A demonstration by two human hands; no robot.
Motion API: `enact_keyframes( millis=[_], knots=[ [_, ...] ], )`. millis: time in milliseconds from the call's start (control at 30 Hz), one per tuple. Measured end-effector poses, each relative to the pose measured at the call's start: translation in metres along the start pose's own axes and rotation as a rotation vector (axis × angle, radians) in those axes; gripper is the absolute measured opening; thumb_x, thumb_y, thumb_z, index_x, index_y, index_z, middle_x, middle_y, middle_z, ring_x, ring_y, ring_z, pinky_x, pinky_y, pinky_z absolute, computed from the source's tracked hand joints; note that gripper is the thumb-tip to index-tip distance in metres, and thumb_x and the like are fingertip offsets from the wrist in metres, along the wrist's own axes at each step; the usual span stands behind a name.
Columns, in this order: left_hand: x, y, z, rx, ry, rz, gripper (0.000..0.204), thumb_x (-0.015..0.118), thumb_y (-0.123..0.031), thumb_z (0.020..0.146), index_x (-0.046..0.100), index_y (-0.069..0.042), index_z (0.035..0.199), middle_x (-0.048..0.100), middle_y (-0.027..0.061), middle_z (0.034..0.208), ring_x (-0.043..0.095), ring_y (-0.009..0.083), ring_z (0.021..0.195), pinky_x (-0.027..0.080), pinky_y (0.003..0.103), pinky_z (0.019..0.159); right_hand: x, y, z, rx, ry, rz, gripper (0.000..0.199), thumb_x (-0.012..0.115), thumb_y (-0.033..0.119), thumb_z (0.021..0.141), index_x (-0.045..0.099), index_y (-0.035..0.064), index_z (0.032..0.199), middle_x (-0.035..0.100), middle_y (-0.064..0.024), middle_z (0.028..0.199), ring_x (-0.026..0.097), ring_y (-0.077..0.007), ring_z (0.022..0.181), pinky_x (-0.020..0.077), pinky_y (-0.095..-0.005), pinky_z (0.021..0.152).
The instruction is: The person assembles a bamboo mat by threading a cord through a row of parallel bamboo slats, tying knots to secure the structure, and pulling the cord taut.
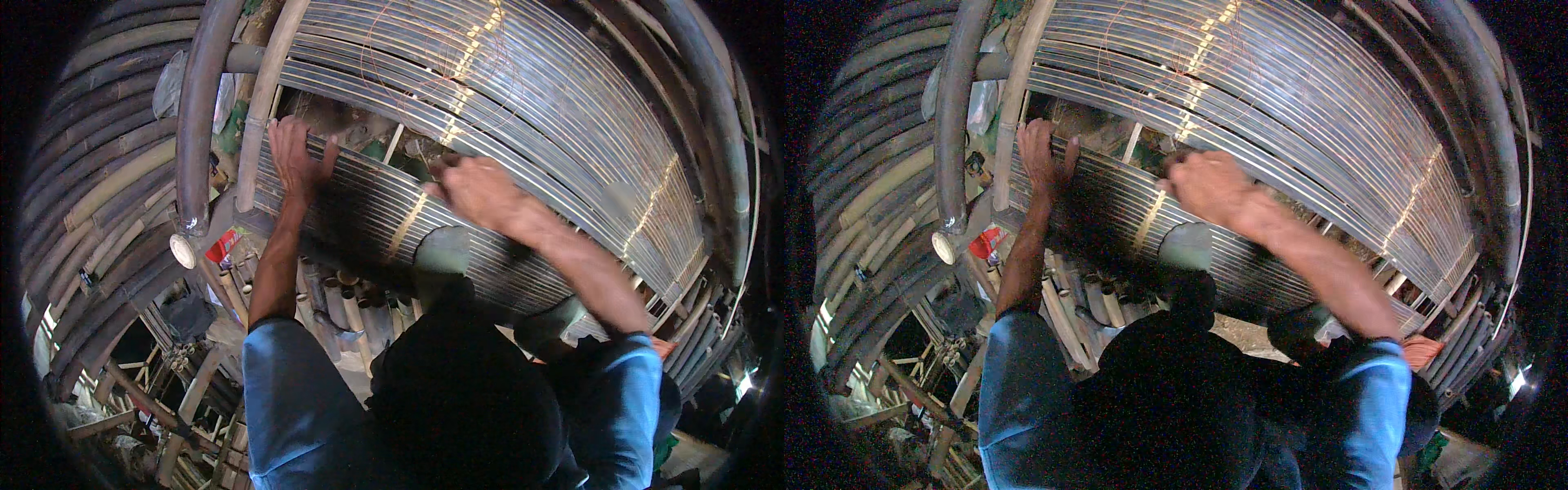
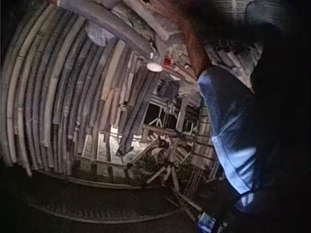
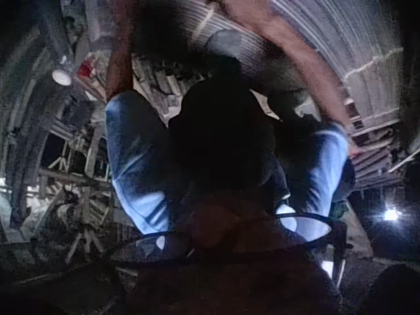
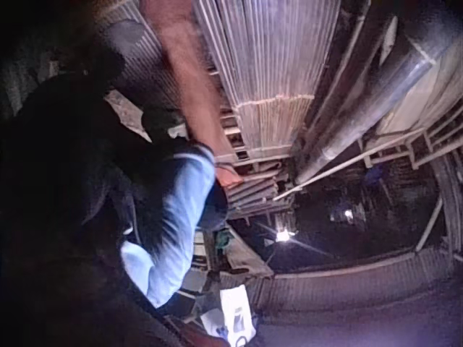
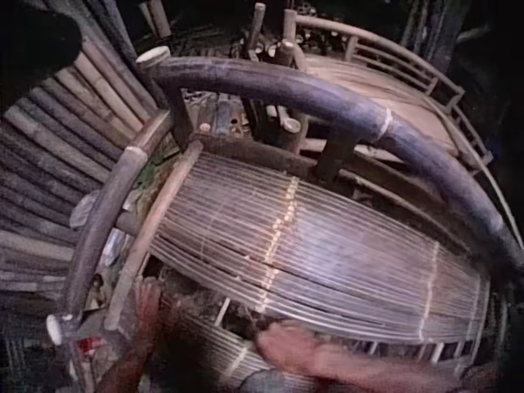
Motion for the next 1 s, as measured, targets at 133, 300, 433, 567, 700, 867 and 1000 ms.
enact_keyframes(
  millis=[133,300,433,567,700,867,1000],
  knots=[
    [0.000,0.013,-0.006,-0.040,0.078,0.057,0.044,0.076,-0.026,0.075,0.055,0.000,0.103,0.057,0.0211,0.107,0.053,0.0419,0.105,0.037,0.056,0.102,0.031,0.028,0.049,-0.002,-0.252,0.090,0.044,0.046,0.039,0.103,0.067,0.0007,0.095,0.067,-0.0216,0.071,0.068,-0.0416,0.071,0.0545,-0.0515,0.071],
    [-0.002,0.014,-0.006,-0.082,0.077,-0.037,0.046,0.079,-0.031,0.069,0.053,-0.001,0.093,0.050,0.0225,0.097,0.051,0.0456,0.101,0.039,0.058,0.101,0.019,0.031,0.052,-0.022,-0.329,0.118,0.051,0.049,0.036,0.102,0.063,0.0010,0.067,0.063,-0.0231,0.067,0.065,-0.0422,0.064,0.0520,-0.0496,0.061],
    [-0.009,0.007,-0.001,-0.085,0.048,-0.054,0.046,0.079,-0.031,0.068,0.051,-0.001,0.090,0.047,0.0197,0.091,0.050,0.0430,0.094,0.041,0.056,0.093,0.030,0.037,0.051,-0.129,-0.315,-0.042,0.039,0.052,0.032,0.101,0.065,-0.0011,0.085,0.065,-0.0227,0.077,0.066,-0.0403,0.067,0.0527,-0.0473,0.062],
    [-0.014,0.005,-0.004,-0.100,0.045,-0.055,0.045,0.078,-0.032,0.068,0.051,-0.002,0.088,0.046,0.0179,0.089,0.050,0.0411,0.090,0.042,0.054,0.086,0.048,0.044,0.052,-0.215,-0.226,-0.103,0.030,0.056,0.028,0.097,0.065,0.0002,0.096,0.067,-0.0196,0.085,0.067,-0.0358,0.078,0.0532,-0.0444,0.068],
    [-0.010,0.008,-0.005,-0.101,0.074,-0.053,0.044,0.079,-0.032,0.068,0.053,-0.003,0.089,0.050,0.0187,0.091,0.052,0.0412,0.092,0.043,0.055,0.089,0.045,0.043,0.044,-0.271,-0.216,-0.104,0.024,0.057,0.023,0.093,0.066,0.0017,0.100,0.067,-0.0197,0.083,0.067,-0.0349,0.076,0.0534,-0.0435,0.066],
    [-0.006,0.010,-0.013,-0.089,-0.037,-0.026,0.038,0.077,-0.028,0.073,0.059,-0.004,0.096,0.058,0.0198,0.100,0.056,0.0401,0.099,0.040,0.056,0.102,-0.001,0.028,0.014,-0.008,-0.203,-0.007,0.030,0.056,0.028,0.096,0.069,0.0006,0.092,0.067,-0.0220,0.075,0.067,-0.0377,0.065,0.0536,-0.0459,0.062],
    [0.002,0.014,-0.013,-0.067,0.027,-0.004,0.025,0.074,-0.022,0.080,0.062,-0.004,0.092,0.059,0.0160,0.092,0.059,0.0393,0.096,0.038,0.060,0.106,0.026,-0.032,-0.003,0.269,-0.343,0.323,0.050,0.057,0.045,0.098,0.069,0.0006,0.077,0.061,-0.0244,0.060,0.064,-0.0440,0.060,0.0524,-0.0549,0.064]
  ],
)
Point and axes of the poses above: each hand's wrist, its own z-axis towards the middle knuckle, its own x-axis out of the palm, y = z × x, the point moved 9 cm from there along z, towards the middle knuckle
